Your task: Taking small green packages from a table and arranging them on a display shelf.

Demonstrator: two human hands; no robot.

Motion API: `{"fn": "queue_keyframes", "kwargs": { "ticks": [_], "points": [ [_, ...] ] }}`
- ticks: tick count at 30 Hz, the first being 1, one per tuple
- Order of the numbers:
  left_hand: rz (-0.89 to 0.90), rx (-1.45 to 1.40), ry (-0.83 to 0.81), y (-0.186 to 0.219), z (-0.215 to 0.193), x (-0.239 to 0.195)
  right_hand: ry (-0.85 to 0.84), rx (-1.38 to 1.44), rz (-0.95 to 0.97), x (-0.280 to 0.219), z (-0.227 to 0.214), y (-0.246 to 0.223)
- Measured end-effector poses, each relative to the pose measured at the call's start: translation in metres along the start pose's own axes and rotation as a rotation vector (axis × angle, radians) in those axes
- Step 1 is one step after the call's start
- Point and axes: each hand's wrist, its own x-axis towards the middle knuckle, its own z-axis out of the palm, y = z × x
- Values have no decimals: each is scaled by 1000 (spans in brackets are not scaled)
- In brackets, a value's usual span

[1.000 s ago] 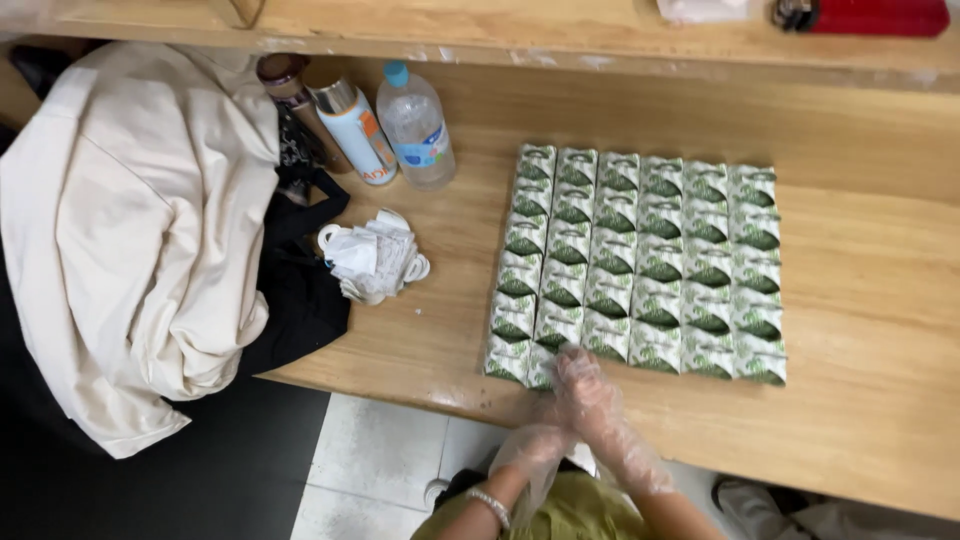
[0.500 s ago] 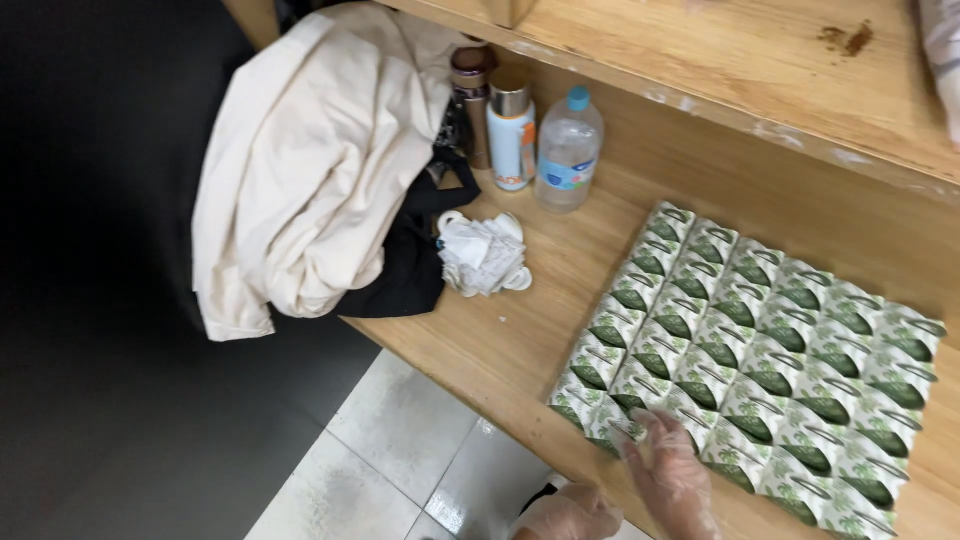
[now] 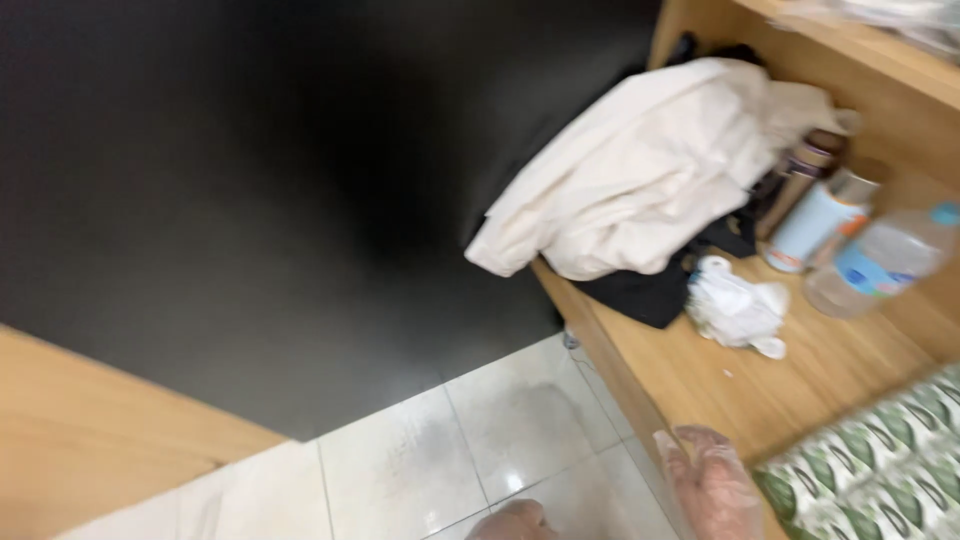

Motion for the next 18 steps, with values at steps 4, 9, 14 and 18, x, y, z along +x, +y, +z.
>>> {"fn": "queue_keyframes", "kwargs": {
  "ticks": [4,9,14,18],
  "points": [
    [-145,-192,177,-69,-67,-79,-313,-41,-497,17,109,-40],
    [-64,-381,351,-139,-96,-162,-794,-258,-728,17,253,-92],
    [-12,-570,582,-201,-93,-177,-926,-336,-881,-49,277,-233],
    [-26,-664,769,-255,-75,-184,-1248,-455,-986,-85,301,-333]
  ]
}}
